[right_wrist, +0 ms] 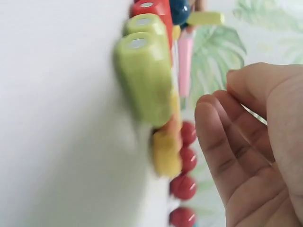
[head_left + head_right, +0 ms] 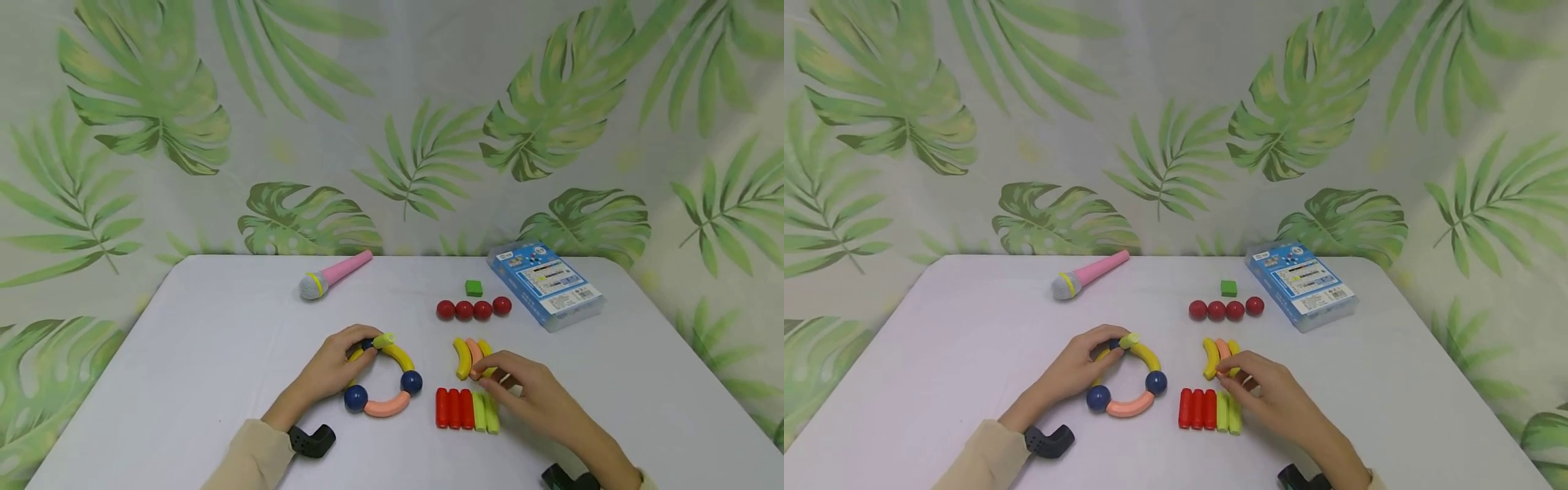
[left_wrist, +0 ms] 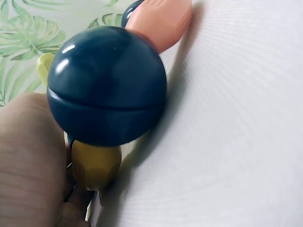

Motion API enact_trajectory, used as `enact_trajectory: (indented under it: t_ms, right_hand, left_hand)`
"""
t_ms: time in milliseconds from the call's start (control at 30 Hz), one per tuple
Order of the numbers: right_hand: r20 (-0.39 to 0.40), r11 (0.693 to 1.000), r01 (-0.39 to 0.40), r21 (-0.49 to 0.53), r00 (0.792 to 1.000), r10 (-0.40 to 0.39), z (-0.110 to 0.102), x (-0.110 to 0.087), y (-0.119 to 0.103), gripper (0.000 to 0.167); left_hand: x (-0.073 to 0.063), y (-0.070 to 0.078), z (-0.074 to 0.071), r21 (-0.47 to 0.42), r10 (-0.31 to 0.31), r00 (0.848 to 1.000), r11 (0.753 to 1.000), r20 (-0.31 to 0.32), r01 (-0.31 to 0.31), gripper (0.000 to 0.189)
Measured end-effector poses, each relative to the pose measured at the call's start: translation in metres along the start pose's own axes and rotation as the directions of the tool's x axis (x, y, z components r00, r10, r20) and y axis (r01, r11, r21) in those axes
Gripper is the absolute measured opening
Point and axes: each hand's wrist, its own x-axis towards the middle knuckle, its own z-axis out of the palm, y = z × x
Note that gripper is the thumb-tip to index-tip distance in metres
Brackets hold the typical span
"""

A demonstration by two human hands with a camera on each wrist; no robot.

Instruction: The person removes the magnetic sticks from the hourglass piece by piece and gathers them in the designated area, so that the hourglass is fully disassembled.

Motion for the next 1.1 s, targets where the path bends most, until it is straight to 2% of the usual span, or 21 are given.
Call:
enact_trajectory:
  t_ms: [133, 400, 567, 733, 967, 1100]
  right_hand:
    - [0.034, 0.997, 0.062, -0.043, 0.998, -0.061, 0.001, 0.024, -0.018, 0.027]
    - [0.087, 0.991, 0.106, -0.084, 0.991, -0.099, 0.015, 0.079, -0.053, 0.035]
    - [0.156, 0.986, 0.135, -0.093, 0.980, -0.119, 0.026, 0.099, -0.064, 0.037]
    - [0.210, 0.983, 0.147, -0.109, 0.970, -0.122, 0.035, 0.105, -0.069, 0.031]
    - [0.196, 0.974, 0.135, -0.183, 0.976, -0.099, 0.037, 0.102, -0.073, 0.028]
    - [0.189, 0.957, 0.185, -0.223, 0.971, -0.143, 0.037, 0.096, -0.071, 0.029]
  left_hand:
    - [-0.001, 0.000, 0.001, -0.004, -0.011, 1.000, 1.000, -0.003, 0.011, 0.027]
    - [-0.003, 0.002, 0.003, -0.023, -0.087, 0.996, 0.996, -0.019, 0.087, 0.039]
    - [-0.003, 0.000, 0.005, -0.011, -0.043, 0.998, 0.999, -0.043, 0.042, 0.031]
    - [-0.003, 0.001, 0.005, -0.021, -0.010, 1.000, 1.000, -0.029, 0.009, 0.029]
    - [-0.002, 0.001, 0.004, 0.016, 0.001, 1.000, 1.000, -0.021, 0.000, 0.031]
    - [-0.001, 0.002, 0.004, 0.022, 0.019, 1.000, 1.000, -0.005, -0.019, 0.030]
